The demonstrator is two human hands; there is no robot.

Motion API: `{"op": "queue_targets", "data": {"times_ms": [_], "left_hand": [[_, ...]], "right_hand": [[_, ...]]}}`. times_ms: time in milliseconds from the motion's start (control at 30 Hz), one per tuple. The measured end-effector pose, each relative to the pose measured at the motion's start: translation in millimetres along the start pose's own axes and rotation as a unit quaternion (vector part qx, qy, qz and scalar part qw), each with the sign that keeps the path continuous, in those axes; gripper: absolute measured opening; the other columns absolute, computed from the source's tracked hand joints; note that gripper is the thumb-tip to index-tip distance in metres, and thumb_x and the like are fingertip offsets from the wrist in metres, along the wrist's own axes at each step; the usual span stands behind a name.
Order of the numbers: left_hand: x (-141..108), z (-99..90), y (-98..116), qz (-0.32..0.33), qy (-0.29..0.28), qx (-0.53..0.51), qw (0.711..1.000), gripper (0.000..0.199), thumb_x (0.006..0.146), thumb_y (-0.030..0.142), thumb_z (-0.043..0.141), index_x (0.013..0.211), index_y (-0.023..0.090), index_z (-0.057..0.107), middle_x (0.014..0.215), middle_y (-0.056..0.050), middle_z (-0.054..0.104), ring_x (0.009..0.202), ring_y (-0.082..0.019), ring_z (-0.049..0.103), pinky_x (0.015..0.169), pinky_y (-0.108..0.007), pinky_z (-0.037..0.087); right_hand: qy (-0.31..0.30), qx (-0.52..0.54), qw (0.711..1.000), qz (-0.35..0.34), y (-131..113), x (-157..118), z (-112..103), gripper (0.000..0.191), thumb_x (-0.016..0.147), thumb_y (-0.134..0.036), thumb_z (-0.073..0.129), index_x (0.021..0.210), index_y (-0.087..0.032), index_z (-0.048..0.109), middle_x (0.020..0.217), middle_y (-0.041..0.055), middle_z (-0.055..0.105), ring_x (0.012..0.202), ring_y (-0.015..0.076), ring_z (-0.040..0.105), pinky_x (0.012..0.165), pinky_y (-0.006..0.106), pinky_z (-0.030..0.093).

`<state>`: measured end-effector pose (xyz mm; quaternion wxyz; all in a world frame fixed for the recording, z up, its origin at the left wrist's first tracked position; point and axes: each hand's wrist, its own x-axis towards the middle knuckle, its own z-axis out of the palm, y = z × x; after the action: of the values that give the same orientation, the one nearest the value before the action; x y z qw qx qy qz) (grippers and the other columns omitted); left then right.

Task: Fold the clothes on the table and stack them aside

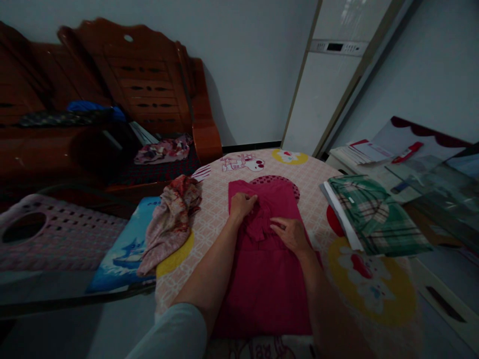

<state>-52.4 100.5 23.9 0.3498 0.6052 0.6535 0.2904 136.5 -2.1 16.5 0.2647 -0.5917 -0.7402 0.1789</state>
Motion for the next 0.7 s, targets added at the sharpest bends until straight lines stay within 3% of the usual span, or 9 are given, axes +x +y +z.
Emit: {"op": "queue_targets", "data": {"times_ms": [200,433,567,700], "left_hand": [[-5.5,12.4,7.8,-0.026,-0.092,-0.033,0.995,0.033,0.084,0.039,0.063,0.063,0.015,0.069,0.051,-0.003,0.064,0.044,-0.012,0.058,0.047,-0.021,0.046],[-9.4,-2.2,13.2,0.004,-0.076,0.079,0.994,0.023,0.079,0.023,0.061,0.058,0.017,0.070,0.051,-0.002,0.064,0.050,-0.013,0.062,0.051,-0.020,0.046],[-9.1,-8.9,13.0,0.039,-0.081,0.186,0.978,0.017,0.070,0.023,0.069,0.053,0.019,0.068,0.046,-0.001,0.061,0.058,-0.016,0.064,0.057,-0.021,0.047],[-5.6,-11.0,9.7,0.055,-0.090,0.202,0.974,0.015,0.068,0.031,0.075,0.059,0.020,0.070,0.055,-0.002,0.065,0.065,-0.018,0.066,0.062,-0.023,0.048]], "right_hand": [[-0.032,-0.041,0.999,0.011,4.2,0.6,1.3,0.026,0.089,-0.036,0.061,0.110,-0.028,0.074,0.109,0.0045,0.075,0.095,0.0207,0.072,0.089,0.032,0.054],[-0.026,-0.062,0.997,0.027,0.5,0.7,-1.4,0.042,0.087,-0.040,0.064,0.125,-0.023,0.068,0.096,0.0079,0.077,0.082,0.0215,0.072,0.076,0.030,0.053],[-0.042,-0.091,0.994,0.037,-5.2,1.2,-5.5,0.045,0.085,-0.045,0.064,0.125,-0.023,0.068,0.089,0.0079,0.077,0.078,0.0224,0.071,0.072,0.030,0.052],[-0.064,-0.087,0.993,0.036,-7.7,1.1,-9.1,0.041,0.085,-0.047,0.064,0.120,-0.027,0.071,0.090,0.0065,0.077,0.081,0.0228,0.072,0.074,0.031,0.052]]}}
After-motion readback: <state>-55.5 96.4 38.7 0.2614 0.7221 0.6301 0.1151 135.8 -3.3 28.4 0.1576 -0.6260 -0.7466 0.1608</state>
